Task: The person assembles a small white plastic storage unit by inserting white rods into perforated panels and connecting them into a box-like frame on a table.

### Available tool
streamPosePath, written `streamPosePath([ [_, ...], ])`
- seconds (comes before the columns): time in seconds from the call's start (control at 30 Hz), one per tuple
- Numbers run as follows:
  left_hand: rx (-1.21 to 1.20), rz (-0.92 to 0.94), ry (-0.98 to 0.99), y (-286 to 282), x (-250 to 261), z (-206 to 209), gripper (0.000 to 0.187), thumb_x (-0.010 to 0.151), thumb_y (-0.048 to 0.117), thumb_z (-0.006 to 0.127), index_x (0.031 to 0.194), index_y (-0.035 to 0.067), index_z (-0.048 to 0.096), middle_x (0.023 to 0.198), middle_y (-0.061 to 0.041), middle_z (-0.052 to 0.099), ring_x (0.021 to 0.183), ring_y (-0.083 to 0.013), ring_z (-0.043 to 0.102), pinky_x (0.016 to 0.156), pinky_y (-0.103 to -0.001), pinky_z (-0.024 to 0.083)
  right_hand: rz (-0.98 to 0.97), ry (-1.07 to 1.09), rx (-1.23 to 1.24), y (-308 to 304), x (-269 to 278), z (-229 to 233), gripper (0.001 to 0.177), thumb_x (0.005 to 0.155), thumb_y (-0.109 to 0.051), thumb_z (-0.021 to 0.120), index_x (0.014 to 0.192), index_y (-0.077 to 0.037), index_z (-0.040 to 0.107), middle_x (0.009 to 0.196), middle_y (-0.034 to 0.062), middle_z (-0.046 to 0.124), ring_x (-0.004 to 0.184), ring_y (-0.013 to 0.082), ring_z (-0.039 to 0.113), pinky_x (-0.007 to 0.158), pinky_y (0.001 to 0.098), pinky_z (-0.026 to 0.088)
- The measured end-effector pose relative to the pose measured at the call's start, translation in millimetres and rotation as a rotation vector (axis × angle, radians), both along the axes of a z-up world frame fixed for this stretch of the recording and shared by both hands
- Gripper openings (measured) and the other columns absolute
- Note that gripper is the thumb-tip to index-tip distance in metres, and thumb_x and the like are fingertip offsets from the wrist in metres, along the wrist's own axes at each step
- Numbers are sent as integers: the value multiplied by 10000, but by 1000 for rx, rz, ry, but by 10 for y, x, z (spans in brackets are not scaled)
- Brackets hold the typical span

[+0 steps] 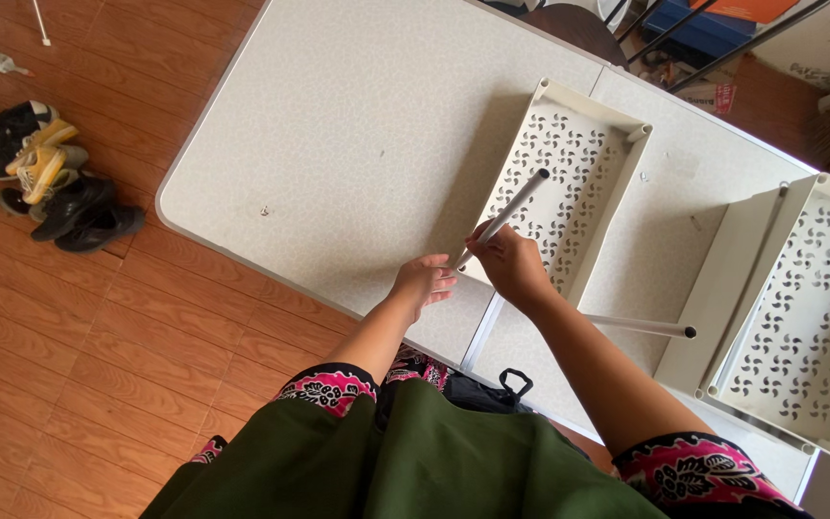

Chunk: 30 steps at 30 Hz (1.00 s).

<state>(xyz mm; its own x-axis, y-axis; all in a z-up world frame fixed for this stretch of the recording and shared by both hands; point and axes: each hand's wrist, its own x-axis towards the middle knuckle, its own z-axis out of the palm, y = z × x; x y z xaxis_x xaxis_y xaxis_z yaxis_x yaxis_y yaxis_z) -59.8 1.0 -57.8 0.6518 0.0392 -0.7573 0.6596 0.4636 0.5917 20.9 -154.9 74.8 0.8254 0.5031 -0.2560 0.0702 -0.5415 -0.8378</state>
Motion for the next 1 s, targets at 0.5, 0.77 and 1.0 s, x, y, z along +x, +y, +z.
streamPosePath([
  [0.5,408,-198,-999,135,58,1455,447,767,54,547,1206,40,627,1210,-124,681,1171,-219,634,1068,-350,482,222,-52,-233,-109,-120,-81,151,907,-134,695,1035,-66,653,1072,95,750,964,230,737,825,312,586],
  [0.77,445,-436,-1029,-250,114,1868,285,973,294,666,766,100,633,661,20,615,597,-126,575,578,-275,505,224,240,595,-169,-174,-521,275,1002,-292,553,865,-75,652,891,37,667,845,142,651,756,279,554],
  [1.0,715,-302,-1018,-494,148,1779,483,1022,275,642,612,54,512,506,-53,486,453,-139,448,447,-307,369,162,300,712,-392,-243,-832,273,1038,-212,600,796,-84,614,835,26,649,798,115,612,724,286,531],
])
